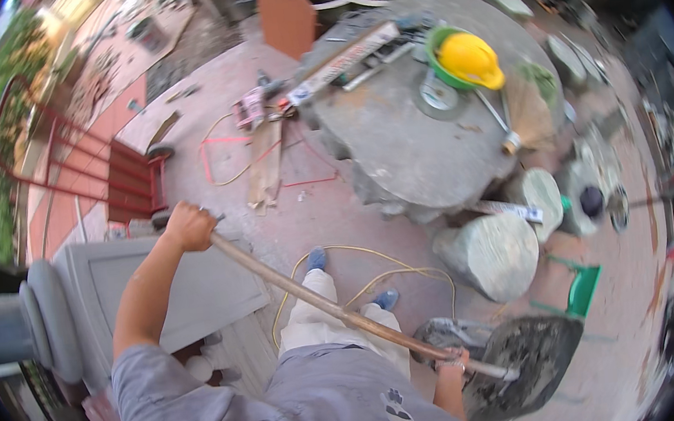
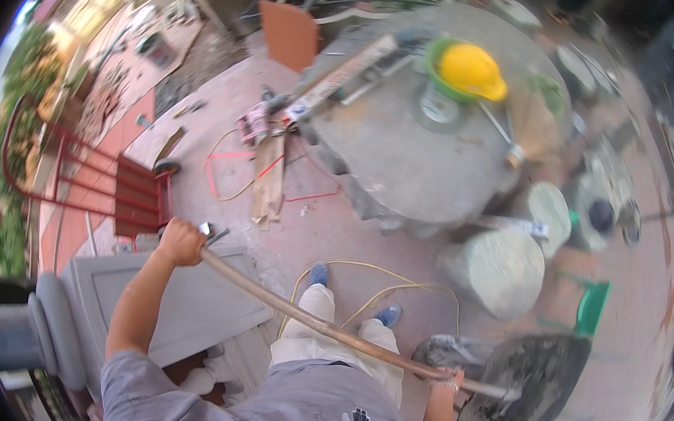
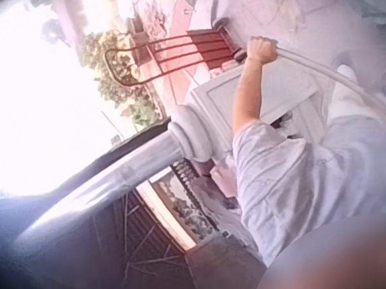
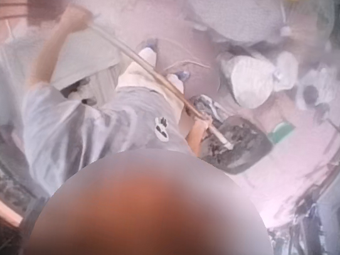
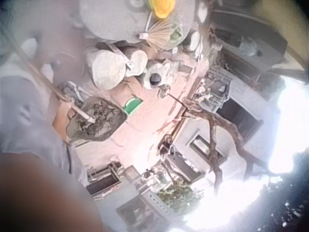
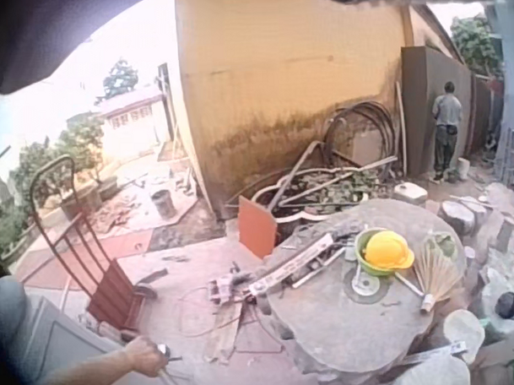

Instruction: The person is laying terracotta-colored tiles on a floor. They use a rubber mallet to tap tiles into place, a notched trowel to spread cement, and a shovel to move cement from a wheelbarrow. The person repeatedly fetches cement and spreads it before placing and adjusting tiles.

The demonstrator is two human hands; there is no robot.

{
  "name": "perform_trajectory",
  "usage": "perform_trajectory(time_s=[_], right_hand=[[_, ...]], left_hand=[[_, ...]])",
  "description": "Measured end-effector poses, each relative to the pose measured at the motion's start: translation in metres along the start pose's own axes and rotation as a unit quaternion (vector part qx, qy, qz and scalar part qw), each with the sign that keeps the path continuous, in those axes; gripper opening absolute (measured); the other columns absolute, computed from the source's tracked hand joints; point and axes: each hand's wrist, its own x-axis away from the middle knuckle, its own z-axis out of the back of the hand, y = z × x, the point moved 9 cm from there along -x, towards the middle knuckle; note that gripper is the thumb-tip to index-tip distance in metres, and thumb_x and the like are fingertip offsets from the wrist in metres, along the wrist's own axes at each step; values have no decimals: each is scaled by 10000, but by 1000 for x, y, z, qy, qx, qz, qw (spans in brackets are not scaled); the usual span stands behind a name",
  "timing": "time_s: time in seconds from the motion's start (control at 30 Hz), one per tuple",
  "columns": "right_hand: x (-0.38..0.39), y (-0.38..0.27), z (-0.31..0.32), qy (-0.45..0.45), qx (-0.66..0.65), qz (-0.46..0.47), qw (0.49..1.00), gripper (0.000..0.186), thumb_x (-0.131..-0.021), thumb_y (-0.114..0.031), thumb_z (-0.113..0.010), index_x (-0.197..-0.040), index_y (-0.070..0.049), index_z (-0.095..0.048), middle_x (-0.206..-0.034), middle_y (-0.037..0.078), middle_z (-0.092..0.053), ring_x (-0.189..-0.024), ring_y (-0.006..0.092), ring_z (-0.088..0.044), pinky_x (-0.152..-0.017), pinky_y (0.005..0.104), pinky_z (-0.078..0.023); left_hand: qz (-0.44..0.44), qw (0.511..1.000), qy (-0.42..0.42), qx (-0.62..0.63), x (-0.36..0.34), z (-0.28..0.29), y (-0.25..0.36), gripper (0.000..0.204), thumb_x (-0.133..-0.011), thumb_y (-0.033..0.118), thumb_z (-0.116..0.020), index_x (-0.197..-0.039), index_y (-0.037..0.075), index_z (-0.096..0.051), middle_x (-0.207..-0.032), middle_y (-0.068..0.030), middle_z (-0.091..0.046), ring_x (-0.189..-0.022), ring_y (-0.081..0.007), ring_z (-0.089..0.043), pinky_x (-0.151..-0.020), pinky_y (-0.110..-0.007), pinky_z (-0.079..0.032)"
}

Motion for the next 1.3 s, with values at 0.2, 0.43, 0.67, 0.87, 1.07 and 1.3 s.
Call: perform_trajectory(time_s=[0.2,0.43,0.67,0.87,1.07,1.3], right_hand=[[41,32,-60,13,-1,13,1000,290,-830,-356,-590,-707,-171,-404,-665,17,-451,-610,233,-486,-650,425,-499],[122,76,-211,-46,80,60,994,272,-839,-350,-572,-719,-150,-432,-683,19,-476,-644,230,-510,-666,435,-504],[178,135,-396,-169,131,57,975,245,-840,-357,-564,-790,-130,-486,-785,43,-540,-756,248,-556,-740,438,-511],[227,202,-545,-223,229,96,943,234,-822,-337,-575,-757,-135,-478,-741,46,-531,-698,249,-548,-674,440,-532],[264,301,-711,-235,246,36,940,243,-823,-327,-557,-723,-134,-448,-697,52,-497,-678,253,-527,-673,474,-526],[395,449,-892,-290,363,19,886,283,-845,-340,-557,-704,-132,-426,-664,40,-473,-620,244,-504,-637,468,-509]], left_hand=[[29,998,27,57,-15,-25,-103,137,-683,309,-689,-726,179,-685,-754,-24,-678,-807,-231,-656,-756,-402,-447],[61,990,65,108,-45,-94,-273,150,-623,309,-722,-692,185,-673,-738,-2,-656,-812,-228,-640,-747,-401,-434],[140,978,77,133,-5,-125,-442,109,-658,284,-701,-706,187,-694,-747,-26,-674,-834,-248,-655,-768,-406,-444],[231,959,40,160,53,-177,-534,105,-621,260,-705,-698,192,-683,-743,-14,-658,-839,-231,-637,-767,-396,-434],[325,928,28,180,93,-231,-603,135,-587,276,-714,-686,197,-669,-750,-6,-648,-839,-223,-620,-764,-397,-429],[446,877,3,181,152,-253,-666,139,-587,290,-716,-665,184,-670,-741,-21,-656,-831,-236,-638,-759,-412,-438]])
